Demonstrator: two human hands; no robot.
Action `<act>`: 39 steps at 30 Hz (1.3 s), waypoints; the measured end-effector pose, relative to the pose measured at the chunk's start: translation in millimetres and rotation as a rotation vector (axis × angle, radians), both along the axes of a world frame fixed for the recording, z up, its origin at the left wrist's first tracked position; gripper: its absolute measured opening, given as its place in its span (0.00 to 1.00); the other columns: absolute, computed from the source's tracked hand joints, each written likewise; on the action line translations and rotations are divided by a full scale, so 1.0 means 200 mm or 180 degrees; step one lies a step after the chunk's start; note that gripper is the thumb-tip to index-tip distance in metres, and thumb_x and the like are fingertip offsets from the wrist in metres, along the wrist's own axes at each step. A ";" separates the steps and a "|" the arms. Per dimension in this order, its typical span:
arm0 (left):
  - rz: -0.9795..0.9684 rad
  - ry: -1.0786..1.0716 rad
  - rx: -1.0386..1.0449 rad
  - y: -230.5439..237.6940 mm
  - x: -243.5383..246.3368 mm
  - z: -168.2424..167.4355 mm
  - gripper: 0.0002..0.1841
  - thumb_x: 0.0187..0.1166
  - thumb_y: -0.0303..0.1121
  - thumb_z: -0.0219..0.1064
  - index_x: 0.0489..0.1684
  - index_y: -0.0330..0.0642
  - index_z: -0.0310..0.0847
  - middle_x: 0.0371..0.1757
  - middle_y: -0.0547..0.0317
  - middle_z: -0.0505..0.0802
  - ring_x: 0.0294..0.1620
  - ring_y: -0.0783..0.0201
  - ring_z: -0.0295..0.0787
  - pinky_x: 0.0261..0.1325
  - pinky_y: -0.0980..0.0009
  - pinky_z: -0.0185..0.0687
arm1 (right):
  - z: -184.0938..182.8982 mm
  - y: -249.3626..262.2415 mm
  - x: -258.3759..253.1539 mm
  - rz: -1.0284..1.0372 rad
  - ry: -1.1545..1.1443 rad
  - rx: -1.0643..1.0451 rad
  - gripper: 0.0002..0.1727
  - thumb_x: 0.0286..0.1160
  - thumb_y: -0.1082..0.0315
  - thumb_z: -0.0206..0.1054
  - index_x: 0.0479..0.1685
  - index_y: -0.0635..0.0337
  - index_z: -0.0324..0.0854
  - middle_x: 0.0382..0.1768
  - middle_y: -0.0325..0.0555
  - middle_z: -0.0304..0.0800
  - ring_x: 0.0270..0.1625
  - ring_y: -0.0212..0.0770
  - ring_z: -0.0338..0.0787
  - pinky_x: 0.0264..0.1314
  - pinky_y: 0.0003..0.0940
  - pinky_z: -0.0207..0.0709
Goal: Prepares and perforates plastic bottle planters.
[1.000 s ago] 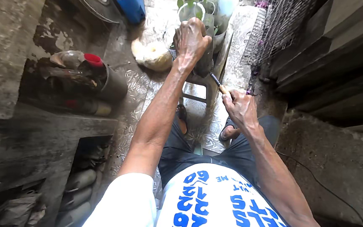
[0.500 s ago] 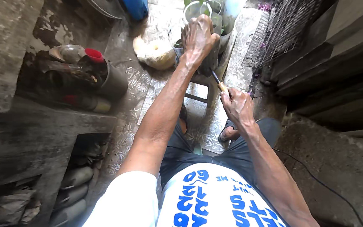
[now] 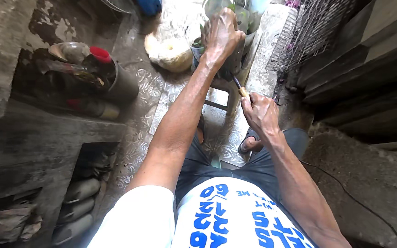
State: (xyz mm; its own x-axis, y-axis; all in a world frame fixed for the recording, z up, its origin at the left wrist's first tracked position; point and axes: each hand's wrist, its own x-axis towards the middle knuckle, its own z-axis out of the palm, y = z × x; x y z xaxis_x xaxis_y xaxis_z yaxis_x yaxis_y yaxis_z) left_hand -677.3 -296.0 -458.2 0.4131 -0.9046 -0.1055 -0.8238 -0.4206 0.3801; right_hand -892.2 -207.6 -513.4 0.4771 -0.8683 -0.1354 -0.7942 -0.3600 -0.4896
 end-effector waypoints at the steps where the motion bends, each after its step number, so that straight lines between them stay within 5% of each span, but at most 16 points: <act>1: 0.0007 0.0002 0.0010 0.00 0.00 0.00 0.20 0.75 0.52 0.70 0.52 0.47 0.90 0.61 0.51 0.93 0.70 0.51 0.86 0.73 0.47 0.75 | 0.01 -0.01 0.02 -0.0021 0.0092 0.0043 0.26 0.88 0.47 0.49 0.37 0.59 0.84 0.29 0.56 0.88 0.37 0.60 0.91 0.35 0.61 0.75; 3: 0.0017 0.0024 0.0025 0.00 0.00 0.00 0.20 0.75 0.52 0.70 0.53 0.47 0.90 0.61 0.51 0.92 0.70 0.51 0.85 0.74 0.47 0.75 | 0.01 -0.01 0.02 0.0035 0.0075 -0.0012 0.27 0.90 0.47 0.48 0.35 0.59 0.82 0.27 0.57 0.85 0.34 0.60 0.90 0.30 0.61 0.74; 7: 0.0023 0.0018 0.0040 -0.01 0.01 -0.01 0.21 0.75 0.53 0.69 0.54 0.47 0.89 0.62 0.51 0.92 0.70 0.50 0.85 0.73 0.46 0.75 | 0.04 -0.06 0.06 -0.0027 0.0363 0.0169 0.27 0.88 0.47 0.49 0.38 0.60 0.84 0.34 0.58 0.90 0.44 0.62 0.92 0.40 0.64 0.76; 21: 0.0004 -0.0052 0.0039 -0.04 0.00 -0.02 0.20 0.74 0.51 0.68 0.52 0.47 0.89 0.60 0.51 0.93 0.69 0.50 0.86 0.70 0.46 0.77 | 0.05 -0.10 0.10 0.0023 0.0415 0.0117 0.26 0.88 0.48 0.50 0.39 0.60 0.84 0.37 0.59 0.91 0.47 0.62 0.92 0.41 0.64 0.77; 27: -0.0048 -0.0090 0.0064 -0.04 -0.01 -0.01 0.20 0.75 0.52 0.68 0.52 0.47 0.89 0.60 0.51 0.93 0.69 0.50 0.86 0.70 0.45 0.78 | 0.01 -0.06 0.00 -0.0033 0.0039 0.0093 0.26 0.88 0.46 0.50 0.38 0.58 0.84 0.30 0.54 0.88 0.38 0.59 0.90 0.37 0.62 0.74; 31: -0.0036 -0.0090 0.0014 -0.04 -0.01 -0.02 0.20 0.75 0.52 0.68 0.51 0.46 0.89 0.61 0.50 0.92 0.69 0.49 0.86 0.70 0.45 0.77 | -0.04 0.04 -0.12 0.0042 -0.0293 0.0065 0.26 0.90 0.46 0.49 0.34 0.57 0.81 0.21 0.53 0.80 0.24 0.57 0.84 0.22 0.58 0.70; 39: -0.0034 -0.0073 0.0017 -0.04 0.01 -0.03 0.21 0.74 0.53 0.69 0.50 0.46 0.90 0.59 0.50 0.93 0.67 0.50 0.87 0.70 0.45 0.78 | -0.09 0.05 -0.10 0.0044 -0.0356 0.0066 0.27 0.91 0.47 0.49 0.33 0.58 0.80 0.22 0.55 0.80 0.25 0.58 0.84 0.22 0.58 0.69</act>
